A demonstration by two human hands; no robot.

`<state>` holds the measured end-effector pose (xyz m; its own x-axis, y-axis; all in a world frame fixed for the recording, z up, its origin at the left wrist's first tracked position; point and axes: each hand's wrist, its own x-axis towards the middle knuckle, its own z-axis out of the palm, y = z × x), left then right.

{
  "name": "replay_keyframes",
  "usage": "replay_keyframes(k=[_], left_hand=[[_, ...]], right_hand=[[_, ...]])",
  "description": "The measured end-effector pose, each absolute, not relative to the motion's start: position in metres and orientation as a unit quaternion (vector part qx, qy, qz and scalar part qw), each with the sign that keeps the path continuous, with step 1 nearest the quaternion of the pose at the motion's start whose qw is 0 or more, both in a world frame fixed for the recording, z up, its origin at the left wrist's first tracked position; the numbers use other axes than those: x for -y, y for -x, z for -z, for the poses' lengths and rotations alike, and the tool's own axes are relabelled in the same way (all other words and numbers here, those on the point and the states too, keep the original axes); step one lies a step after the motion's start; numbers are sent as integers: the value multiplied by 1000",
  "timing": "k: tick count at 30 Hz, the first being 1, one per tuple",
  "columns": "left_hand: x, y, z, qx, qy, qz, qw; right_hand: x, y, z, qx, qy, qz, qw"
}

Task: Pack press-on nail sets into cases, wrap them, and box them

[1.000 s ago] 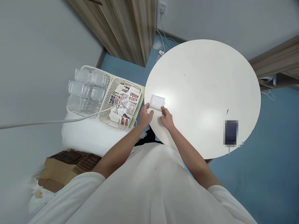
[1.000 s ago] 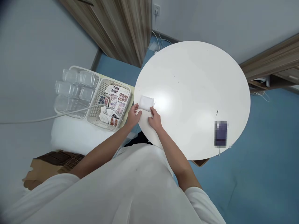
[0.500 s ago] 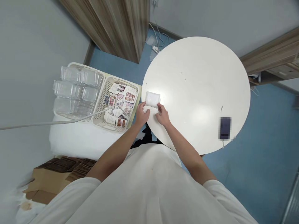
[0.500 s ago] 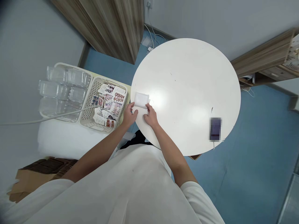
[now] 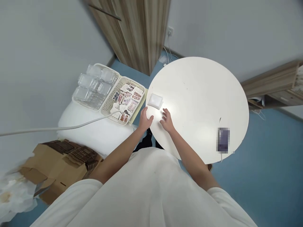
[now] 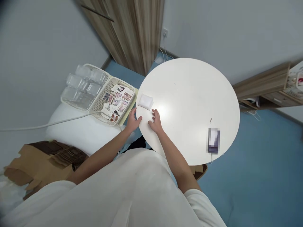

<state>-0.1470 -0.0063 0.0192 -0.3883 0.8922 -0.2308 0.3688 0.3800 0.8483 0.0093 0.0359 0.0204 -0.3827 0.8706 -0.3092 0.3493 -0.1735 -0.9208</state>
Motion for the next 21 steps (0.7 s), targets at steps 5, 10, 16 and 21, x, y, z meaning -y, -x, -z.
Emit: replay_keyframes(k=[5,10,16,21], left_hand=[[52,131,-33,-775,-387,-376,328],[101,118,-45,-797,-332,-387,324],[149,119,-60,-789,-270,-428,350],[181,129,-68,-798,-249,-442,326]], right_hand=[[-7,-33,-33,595,492,-585,250],[26,-39,-39,594,509,-577,236],[48,-24,-41,643,450,-584,207],[59,-2,-39,653,408,-602,212]])
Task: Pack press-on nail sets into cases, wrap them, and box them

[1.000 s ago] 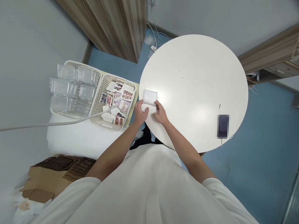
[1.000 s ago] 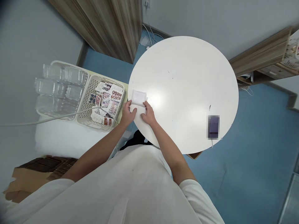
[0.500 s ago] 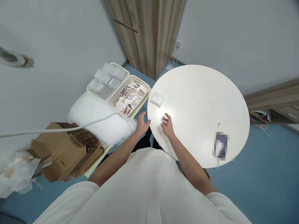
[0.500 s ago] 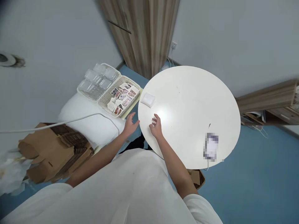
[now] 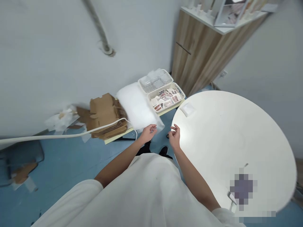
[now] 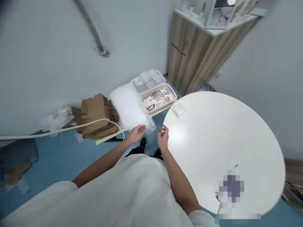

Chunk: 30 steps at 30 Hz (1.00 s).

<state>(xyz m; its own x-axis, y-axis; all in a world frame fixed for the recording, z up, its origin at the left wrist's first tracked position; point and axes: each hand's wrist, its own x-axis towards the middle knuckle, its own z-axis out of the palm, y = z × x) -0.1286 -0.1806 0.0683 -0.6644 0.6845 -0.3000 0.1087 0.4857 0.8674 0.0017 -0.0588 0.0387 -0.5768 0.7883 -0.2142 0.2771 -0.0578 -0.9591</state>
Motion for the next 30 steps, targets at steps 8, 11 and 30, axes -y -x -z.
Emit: replay_keyframes(k=[8,11,30], left_hand=[[237,166,-78,-828,-201,-469,234],[268,188,-76,-844,-174,-470,191],[422,301,-40,-942,-197,-189,196]], right_hand=[[92,56,-46,746,275,-596,111],[112,90,-51,782,203,-587,55],[234,287,-63,985,123,-112,-54]])
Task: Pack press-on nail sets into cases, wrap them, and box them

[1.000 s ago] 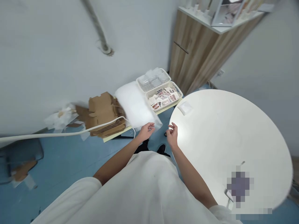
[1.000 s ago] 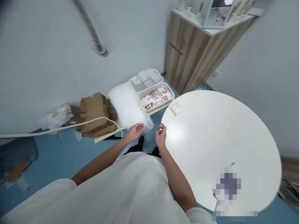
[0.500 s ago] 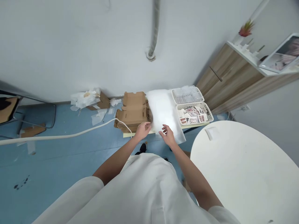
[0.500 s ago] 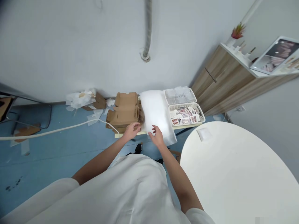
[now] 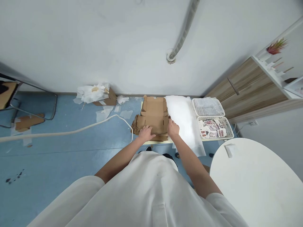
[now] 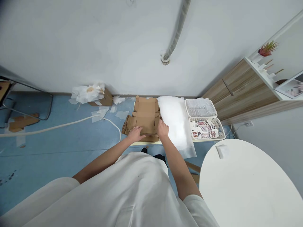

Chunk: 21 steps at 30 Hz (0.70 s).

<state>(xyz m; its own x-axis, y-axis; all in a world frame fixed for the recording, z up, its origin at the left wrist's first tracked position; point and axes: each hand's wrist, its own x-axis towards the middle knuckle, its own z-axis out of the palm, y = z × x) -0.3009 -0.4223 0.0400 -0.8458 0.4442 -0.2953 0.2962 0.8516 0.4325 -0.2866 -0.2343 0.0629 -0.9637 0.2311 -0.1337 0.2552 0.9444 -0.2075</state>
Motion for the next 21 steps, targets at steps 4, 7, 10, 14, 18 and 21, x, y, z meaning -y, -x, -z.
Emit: replay_keyframes(k=[4,7,10,14,18,21], left_hand=[[426,306,-37,-939,-215,-185,196],[429,311,-36,-935,-252,-171,182],[430,315,-36,-937,-271,-138,169],[432,319,-41,-938,-283,-142,138],[440,319,-47,-935,-275,-208,77],[447,318,-52,-929,-249,-274,19]], right_hand=[[223,287,-69,-971,-150,180,42],[220,280,-74,-963,-159,218,-29],[232,265,-74,-970,-106,187,-111],[260,242,-60,-986,85,142,26],[270,234,-40,-982,31,130,132],[258,239,-42,-957,-5,248,152]])
